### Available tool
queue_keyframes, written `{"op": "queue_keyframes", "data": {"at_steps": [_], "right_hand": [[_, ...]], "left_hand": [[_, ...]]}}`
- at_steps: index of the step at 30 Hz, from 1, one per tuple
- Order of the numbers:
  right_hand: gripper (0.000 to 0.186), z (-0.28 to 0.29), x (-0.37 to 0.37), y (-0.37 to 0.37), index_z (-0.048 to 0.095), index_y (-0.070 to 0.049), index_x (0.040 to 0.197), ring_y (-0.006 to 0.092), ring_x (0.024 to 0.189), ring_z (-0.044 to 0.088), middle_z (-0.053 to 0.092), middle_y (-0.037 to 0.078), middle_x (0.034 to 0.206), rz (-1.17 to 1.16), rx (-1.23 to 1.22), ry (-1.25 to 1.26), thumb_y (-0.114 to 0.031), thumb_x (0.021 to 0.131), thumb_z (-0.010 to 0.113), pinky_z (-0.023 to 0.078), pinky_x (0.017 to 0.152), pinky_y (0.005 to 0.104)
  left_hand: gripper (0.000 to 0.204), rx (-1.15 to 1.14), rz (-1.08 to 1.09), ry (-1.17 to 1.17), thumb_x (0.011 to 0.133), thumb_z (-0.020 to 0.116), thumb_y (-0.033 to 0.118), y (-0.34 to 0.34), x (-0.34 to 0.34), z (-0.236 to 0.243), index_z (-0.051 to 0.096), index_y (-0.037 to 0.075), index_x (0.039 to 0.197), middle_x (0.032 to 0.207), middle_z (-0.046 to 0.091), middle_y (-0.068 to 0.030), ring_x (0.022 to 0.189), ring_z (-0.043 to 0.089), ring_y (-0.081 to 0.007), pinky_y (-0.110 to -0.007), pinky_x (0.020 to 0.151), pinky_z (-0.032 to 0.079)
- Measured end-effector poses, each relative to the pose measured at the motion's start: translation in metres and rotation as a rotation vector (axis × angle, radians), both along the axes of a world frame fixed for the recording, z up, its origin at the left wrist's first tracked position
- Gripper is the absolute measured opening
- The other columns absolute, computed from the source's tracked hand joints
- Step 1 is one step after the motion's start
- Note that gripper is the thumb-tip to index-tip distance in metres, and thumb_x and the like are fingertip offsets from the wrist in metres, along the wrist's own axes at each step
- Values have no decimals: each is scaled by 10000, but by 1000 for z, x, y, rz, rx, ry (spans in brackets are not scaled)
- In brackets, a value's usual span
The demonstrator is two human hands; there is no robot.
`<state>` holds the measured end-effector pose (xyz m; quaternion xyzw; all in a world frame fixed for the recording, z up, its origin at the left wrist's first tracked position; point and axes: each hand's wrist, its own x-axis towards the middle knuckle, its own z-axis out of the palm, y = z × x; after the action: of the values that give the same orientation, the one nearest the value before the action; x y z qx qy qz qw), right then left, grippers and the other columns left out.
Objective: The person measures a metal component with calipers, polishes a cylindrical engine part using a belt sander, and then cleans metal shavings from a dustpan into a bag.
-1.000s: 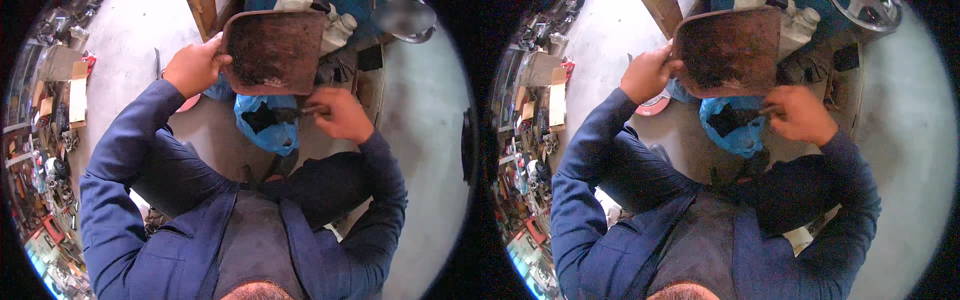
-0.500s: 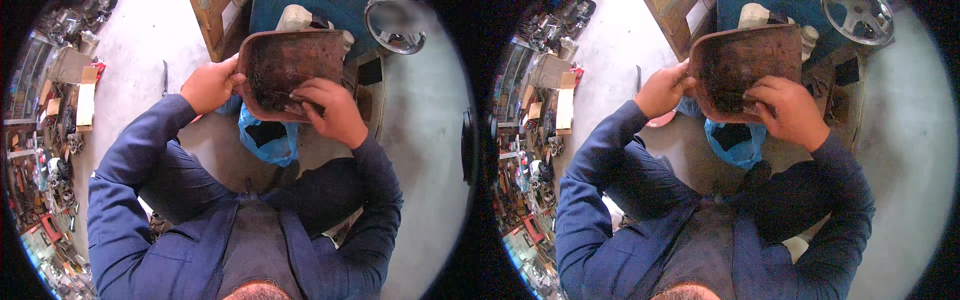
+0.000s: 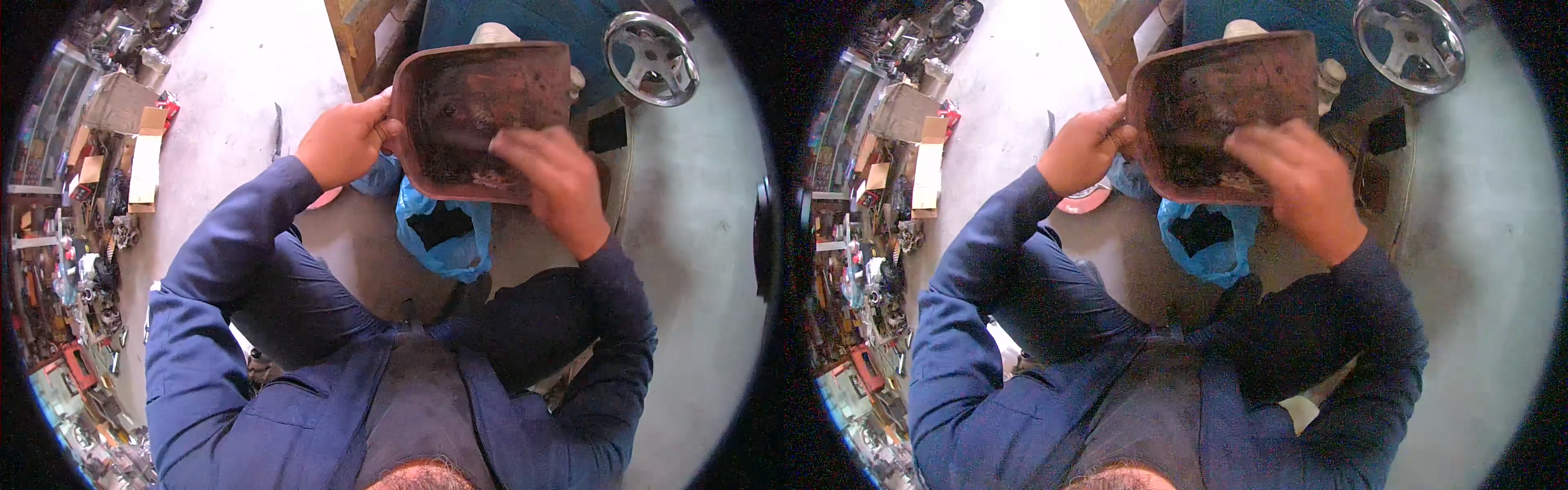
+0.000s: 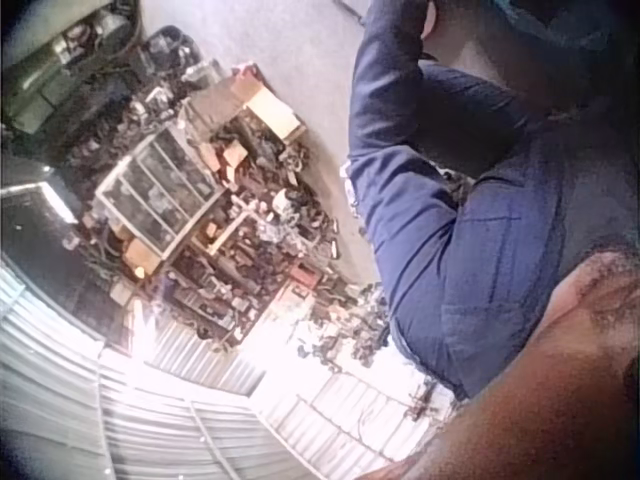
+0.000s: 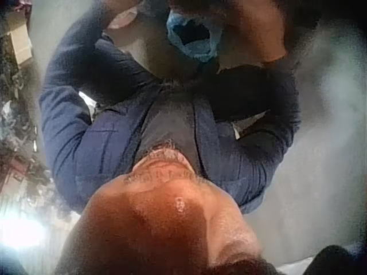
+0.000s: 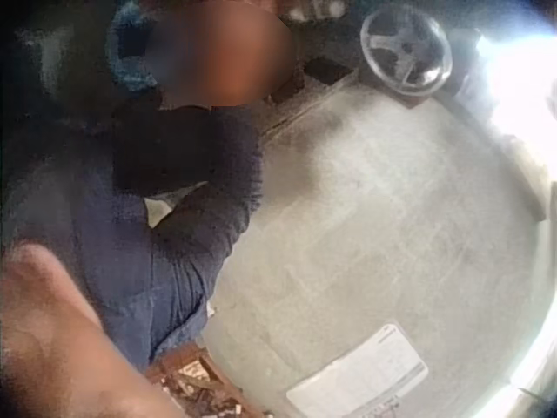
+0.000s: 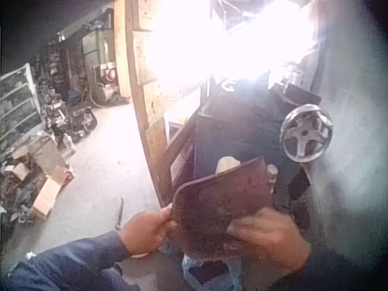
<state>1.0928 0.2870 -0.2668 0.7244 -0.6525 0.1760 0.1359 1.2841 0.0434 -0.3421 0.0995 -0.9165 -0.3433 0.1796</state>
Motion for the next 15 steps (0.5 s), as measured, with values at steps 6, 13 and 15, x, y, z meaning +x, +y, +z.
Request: {"op": "queue_keyframes", "data": {"at_steps": [6,13,15], "right_hand": [[398,-10,0,-2,731,-101,1108,277,909,651,705,64,1114,10,75,15,-67,716,673,567,775,369],[377,2,-3,-5,727,-85,1070,292,892,656,712,69,1069,-50,-58,34,-31,701,669,564,758,381],[334,1,0,1,724,-78,1064,290,891,658,711,77,1072,43,116,-49,-82,732,681,564,748,382]], "left_hand": [[451,-49,58,-82,965,573,184,4,0,9,515,107,1406,946,699,-229,884,667,-448,-521,759,527],[488,-99,103,-147,958,586,185,8,-2,12,499,62,1423,984,680,-261,907,646,-476,-537,780,518],[489,-119,109,-132,960,584,186,7,-3,13,496,60,1424,973,680,-263,899,647,-477,-539,773,519]]}}
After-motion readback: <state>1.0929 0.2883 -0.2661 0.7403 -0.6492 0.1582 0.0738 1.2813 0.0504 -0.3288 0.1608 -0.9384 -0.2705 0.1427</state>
